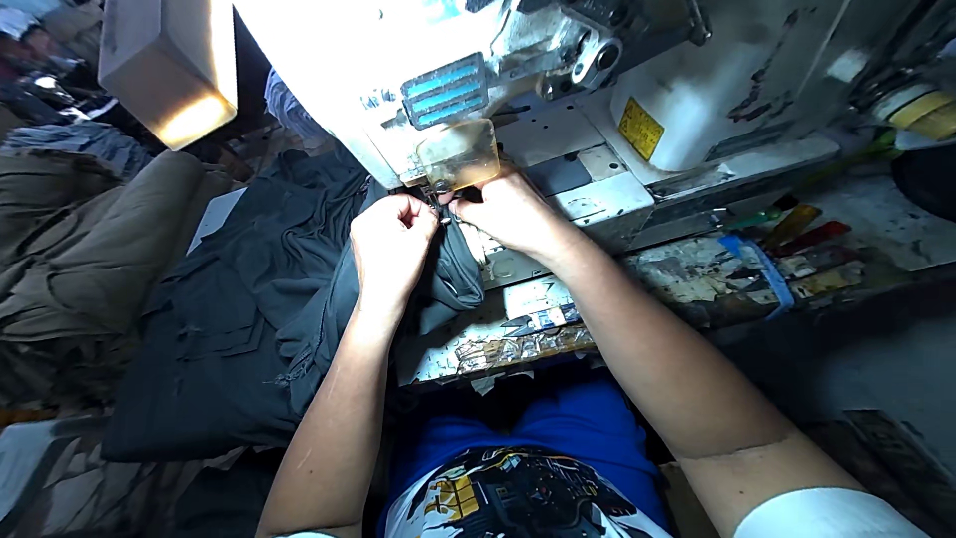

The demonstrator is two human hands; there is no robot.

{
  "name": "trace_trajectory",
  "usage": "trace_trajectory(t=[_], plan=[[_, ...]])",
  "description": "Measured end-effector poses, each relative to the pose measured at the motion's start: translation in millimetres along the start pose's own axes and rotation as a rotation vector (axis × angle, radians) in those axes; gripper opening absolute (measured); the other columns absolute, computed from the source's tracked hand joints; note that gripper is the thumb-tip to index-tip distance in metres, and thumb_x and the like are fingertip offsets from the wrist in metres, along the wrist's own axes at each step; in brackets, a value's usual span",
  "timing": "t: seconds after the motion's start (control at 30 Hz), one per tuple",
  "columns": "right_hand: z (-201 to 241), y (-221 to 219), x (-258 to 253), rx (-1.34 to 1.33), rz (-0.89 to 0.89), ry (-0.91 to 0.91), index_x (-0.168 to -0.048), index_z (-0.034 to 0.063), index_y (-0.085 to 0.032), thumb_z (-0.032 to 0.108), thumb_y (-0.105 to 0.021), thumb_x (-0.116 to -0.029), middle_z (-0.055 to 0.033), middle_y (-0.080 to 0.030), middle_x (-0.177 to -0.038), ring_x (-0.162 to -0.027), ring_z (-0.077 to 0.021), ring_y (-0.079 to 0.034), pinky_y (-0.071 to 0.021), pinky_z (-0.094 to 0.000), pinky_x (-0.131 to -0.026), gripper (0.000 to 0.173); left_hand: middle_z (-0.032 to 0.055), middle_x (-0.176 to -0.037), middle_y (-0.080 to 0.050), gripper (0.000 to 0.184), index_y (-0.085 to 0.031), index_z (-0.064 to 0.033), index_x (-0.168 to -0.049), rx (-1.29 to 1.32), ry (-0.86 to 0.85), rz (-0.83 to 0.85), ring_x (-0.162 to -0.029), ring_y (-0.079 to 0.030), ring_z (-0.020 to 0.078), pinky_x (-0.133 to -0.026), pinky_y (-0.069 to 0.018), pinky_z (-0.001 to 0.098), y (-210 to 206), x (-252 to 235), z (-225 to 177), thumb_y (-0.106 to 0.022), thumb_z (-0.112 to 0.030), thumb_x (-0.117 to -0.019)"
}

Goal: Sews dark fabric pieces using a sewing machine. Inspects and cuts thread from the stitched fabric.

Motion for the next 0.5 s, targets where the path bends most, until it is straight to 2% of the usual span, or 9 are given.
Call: trace_trajectory(t=[0.17,0.37,0.5], plan=[[0.1,-0.7,1.3,0.034,-0.006,0.034,-0.104,0.0102,-0.079,0.013,-0.066,-0.0933,-0.0145,-0.072,-0.109,-0.115,-0.0315,-0.063,-0.0433,-0.0492,-0.103,0.018,-0.0034,-0.066,-0.059,0.016,-0.070,-0.0105,-0.079,-0.031,0.052,0.023,-0.059,-0.054,0.0055,-0.059,-0.0432,0.0297,1.3,-2.0,-3.5,-0.067,-0.020,-0.0913],[-2.8,-2.7,-0.1,0.028,-0.014,0.047,-0.093,0.0092,-0.078,0.014,-0.067,-0.0920,-0.0126,-0.072,-0.099,-0.105,-0.0280,-0.065,-0.0454,-0.0476,-0.098,0.012,-0.0029,-0.065,-0.059,0.015,-0.070,-0.0111,-0.079,-0.047,0.077,0.051,-0.058,-0.054,0.0076,-0.060,-0.0434,0.0332,2.3,-4.6,-4.5,-0.068,-0.020,-0.0903],[2.8,1.5,-0.2,0.019,0.030,-0.006,-0.102,0.0076,-0.077,0.012,-0.065,-0.0927,-0.0139,-0.073,-0.107,-0.115,-0.0309,-0.062,-0.0424,-0.0482,-0.104,0.015,-0.0014,-0.067,-0.061,0.015,-0.072,-0.0101,-0.081,-0.038,0.109,0.110,-0.059,-0.055,0.0100,-0.061,-0.0452,0.0364,4.0,-8.5,-2.8,-0.070,-0.021,-0.0913]])
Point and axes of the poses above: each hand's wrist, its own x-axis away from the middle knuckle, its own y-axis out of the back of the hand, z = x × y, the point moved 2 cm from there along -x, towards the middle knuckle
